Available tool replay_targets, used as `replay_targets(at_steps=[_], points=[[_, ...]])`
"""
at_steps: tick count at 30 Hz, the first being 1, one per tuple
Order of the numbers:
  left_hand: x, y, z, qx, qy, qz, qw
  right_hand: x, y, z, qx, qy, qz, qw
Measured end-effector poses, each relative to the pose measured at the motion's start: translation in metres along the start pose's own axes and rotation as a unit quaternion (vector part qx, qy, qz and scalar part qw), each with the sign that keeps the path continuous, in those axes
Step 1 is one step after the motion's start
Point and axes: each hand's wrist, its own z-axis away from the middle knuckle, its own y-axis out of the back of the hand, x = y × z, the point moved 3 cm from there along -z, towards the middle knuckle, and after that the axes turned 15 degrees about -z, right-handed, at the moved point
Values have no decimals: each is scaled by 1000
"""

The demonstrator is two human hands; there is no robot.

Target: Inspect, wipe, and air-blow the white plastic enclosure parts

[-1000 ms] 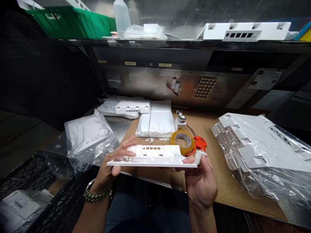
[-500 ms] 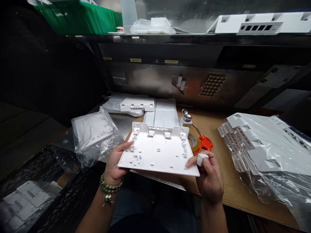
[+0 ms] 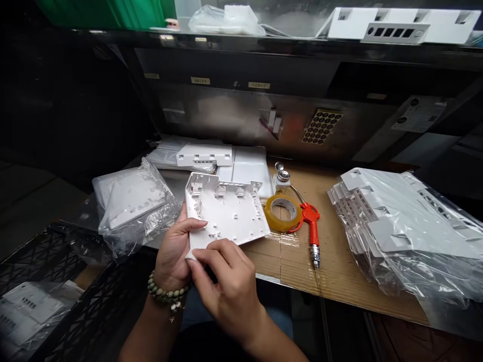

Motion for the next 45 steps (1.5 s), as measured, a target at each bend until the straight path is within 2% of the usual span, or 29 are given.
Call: replay_targets(at_steps=[5,11,14,16,17,21,23,25,29,32,36,41,45], points=[[0,3,3,22,-17,1,1000,2,3,1,-48,-6,15,999],[0,0,6,20,-22,1,1000,-2,0,-1,-24,-16,9,1000],[4,0,5,6,-30,-2,1000,-2,5,0,-48,-21,10,999],[7,6,2,6,-23,0,1000,2,20,2,-41,-39,3,998],[10,11,0,11,-17,4,1000,7,32,2,-15,-50,4,999],[18,40,-6,36,32,71,996,29,92,8,169,-66,88,980],[19,52,-6,-3,66,134,989,37,113,12,223,-55,137,963],[20,58,-5,-72,71,194,976,41,122,15,229,-47,156,960],[16,66,-1,-202,54,229,951,45,111,17,171,-56,137,974],[9,74,-2,-229,47,212,949,47,103,19,170,-56,136,974],[5,80,-5,-214,49,195,956,46,99,21,150,-47,139,978],[8,75,-4,-139,34,217,966,45,97,23,151,-34,157,975],[11,75,-3,-107,29,226,968,52,96,23,113,-16,165,980]])
